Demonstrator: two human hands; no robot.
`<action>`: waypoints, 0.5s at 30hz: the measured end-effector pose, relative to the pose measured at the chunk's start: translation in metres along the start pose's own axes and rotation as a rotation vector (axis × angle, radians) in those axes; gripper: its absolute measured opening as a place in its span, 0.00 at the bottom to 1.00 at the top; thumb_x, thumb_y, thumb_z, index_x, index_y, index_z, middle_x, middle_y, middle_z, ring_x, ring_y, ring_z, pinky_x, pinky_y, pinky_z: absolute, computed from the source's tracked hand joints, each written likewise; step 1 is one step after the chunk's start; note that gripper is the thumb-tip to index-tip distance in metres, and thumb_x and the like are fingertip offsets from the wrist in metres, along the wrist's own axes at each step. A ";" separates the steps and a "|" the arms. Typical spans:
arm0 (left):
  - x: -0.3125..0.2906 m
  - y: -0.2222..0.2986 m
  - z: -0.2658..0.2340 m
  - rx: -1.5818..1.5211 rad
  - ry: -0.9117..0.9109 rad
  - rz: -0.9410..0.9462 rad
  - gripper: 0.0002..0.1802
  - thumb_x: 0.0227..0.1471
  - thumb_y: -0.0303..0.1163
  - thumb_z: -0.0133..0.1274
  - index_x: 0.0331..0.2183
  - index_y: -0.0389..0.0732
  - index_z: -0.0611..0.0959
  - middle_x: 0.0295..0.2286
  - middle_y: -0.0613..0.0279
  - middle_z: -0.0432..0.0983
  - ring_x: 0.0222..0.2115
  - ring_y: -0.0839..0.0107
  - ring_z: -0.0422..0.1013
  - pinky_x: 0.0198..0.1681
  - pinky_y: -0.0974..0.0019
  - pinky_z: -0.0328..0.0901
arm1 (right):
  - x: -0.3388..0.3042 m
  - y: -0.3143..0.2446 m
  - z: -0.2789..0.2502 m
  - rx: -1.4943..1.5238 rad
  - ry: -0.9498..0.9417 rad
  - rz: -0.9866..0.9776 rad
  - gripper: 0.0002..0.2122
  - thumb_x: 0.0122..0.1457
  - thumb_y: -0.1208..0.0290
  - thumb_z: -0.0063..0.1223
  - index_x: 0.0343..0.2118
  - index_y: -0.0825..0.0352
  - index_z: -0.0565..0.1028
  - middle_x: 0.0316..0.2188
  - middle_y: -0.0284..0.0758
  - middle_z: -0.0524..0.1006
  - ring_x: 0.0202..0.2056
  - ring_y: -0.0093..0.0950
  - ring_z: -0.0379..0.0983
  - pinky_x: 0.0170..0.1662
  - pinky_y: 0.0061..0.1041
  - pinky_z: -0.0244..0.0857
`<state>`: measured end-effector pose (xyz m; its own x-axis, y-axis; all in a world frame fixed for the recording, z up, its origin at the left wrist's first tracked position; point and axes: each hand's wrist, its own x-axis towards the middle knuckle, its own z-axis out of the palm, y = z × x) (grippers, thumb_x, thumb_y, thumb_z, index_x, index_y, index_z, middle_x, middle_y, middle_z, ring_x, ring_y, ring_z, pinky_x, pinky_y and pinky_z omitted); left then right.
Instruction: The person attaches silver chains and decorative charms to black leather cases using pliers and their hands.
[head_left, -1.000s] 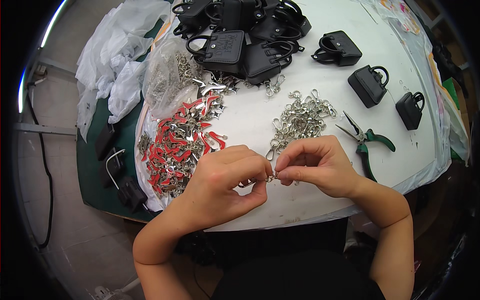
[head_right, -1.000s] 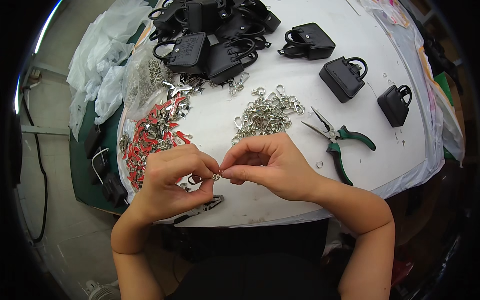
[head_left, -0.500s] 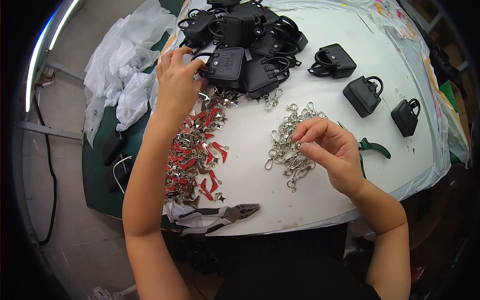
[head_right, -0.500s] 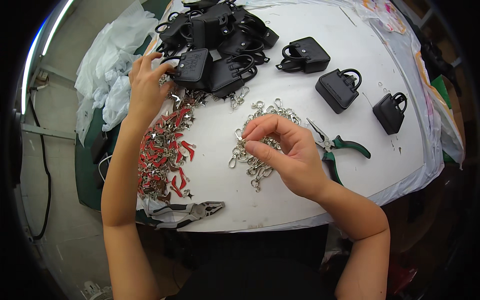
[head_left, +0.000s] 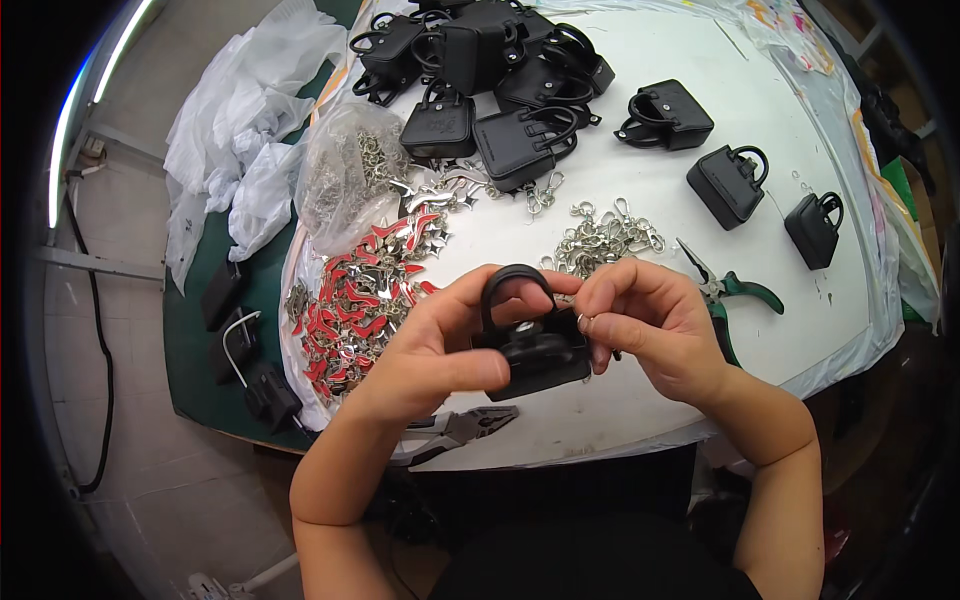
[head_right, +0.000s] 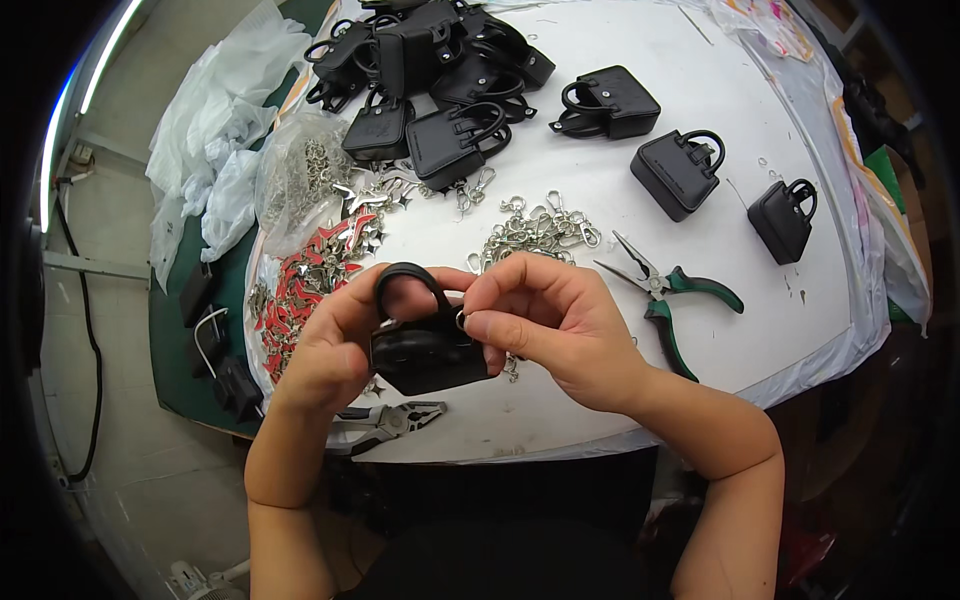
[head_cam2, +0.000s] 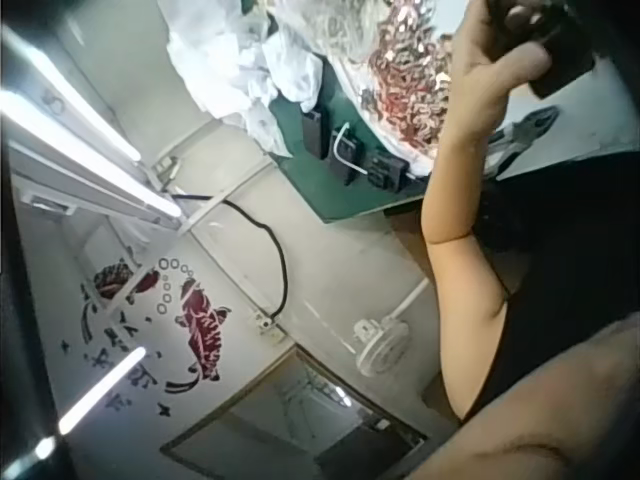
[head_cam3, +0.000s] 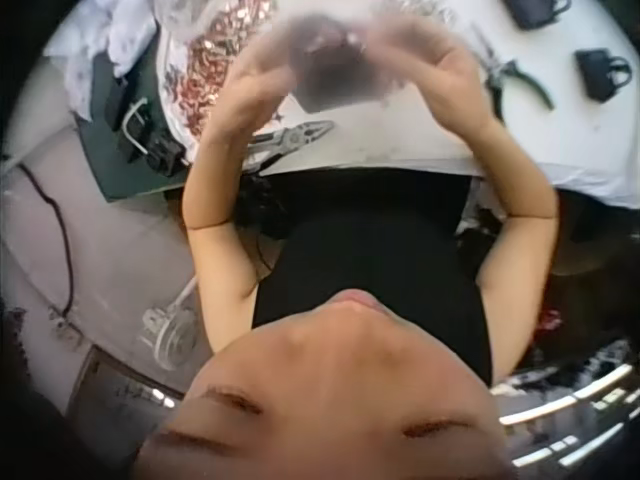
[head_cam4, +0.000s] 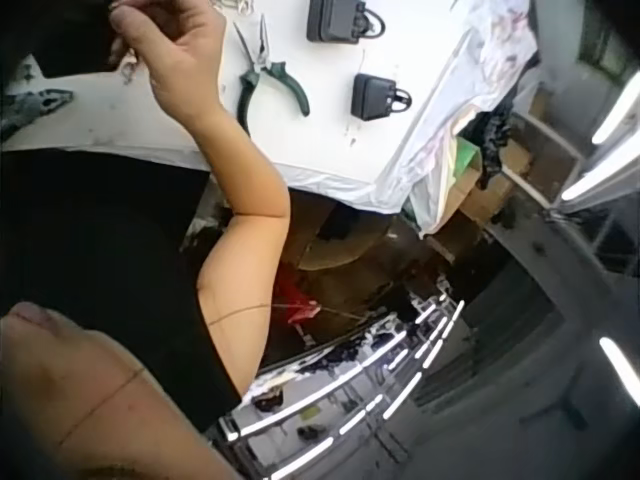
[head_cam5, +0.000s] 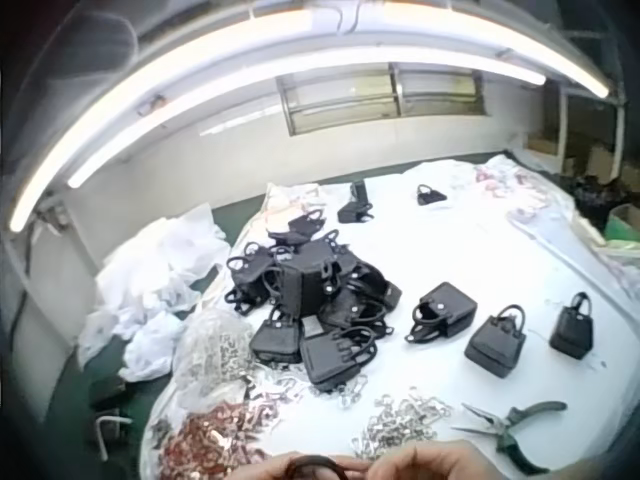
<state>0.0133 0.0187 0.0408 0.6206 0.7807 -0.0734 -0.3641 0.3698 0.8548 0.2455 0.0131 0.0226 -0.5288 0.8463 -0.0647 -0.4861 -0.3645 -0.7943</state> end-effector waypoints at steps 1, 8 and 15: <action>-0.003 -0.002 -0.001 -0.018 -0.075 0.013 0.34 0.49 0.31 0.63 0.55 0.37 0.68 0.54 0.47 0.68 0.52 0.65 0.69 0.57 0.61 0.61 | 0.001 0.001 -0.001 0.001 -0.002 0.004 0.05 0.61 0.77 0.55 0.38 0.69 0.73 0.37 0.33 0.77 0.31 0.20 0.74 0.35 0.22 0.71; -0.020 0.004 0.029 0.437 0.219 -0.058 0.47 0.48 0.27 0.63 0.63 0.36 0.54 0.53 0.50 0.64 0.55 0.61 0.63 0.59 0.63 0.55 | -0.001 0.005 -0.002 -0.009 0.074 -0.116 0.05 0.59 0.79 0.56 0.38 0.70 0.75 0.36 0.34 0.76 0.32 0.21 0.74 0.36 0.21 0.71; -0.026 -0.017 0.038 1.154 0.305 0.068 0.50 0.48 0.28 0.60 0.65 0.36 0.50 0.57 0.45 0.56 0.59 0.55 0.54 0.63 0.57 0.46 | -0.005 0.013 0.009 -0.520 -0.036 -0.316 0.06 0.51 0.83 0.63 0.32 0.68 0.80 0.32 0.34 0.75 0.33 0.20 0.73 0.35 0.18 0.66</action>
<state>0.0298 -0.0264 0.0477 0.3770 0.9262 0.0045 0.5451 -0.2258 0.8074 0.2357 0.0005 0.0184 -0.4419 0.8655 0.2359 -0.2248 0.1477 -0.9631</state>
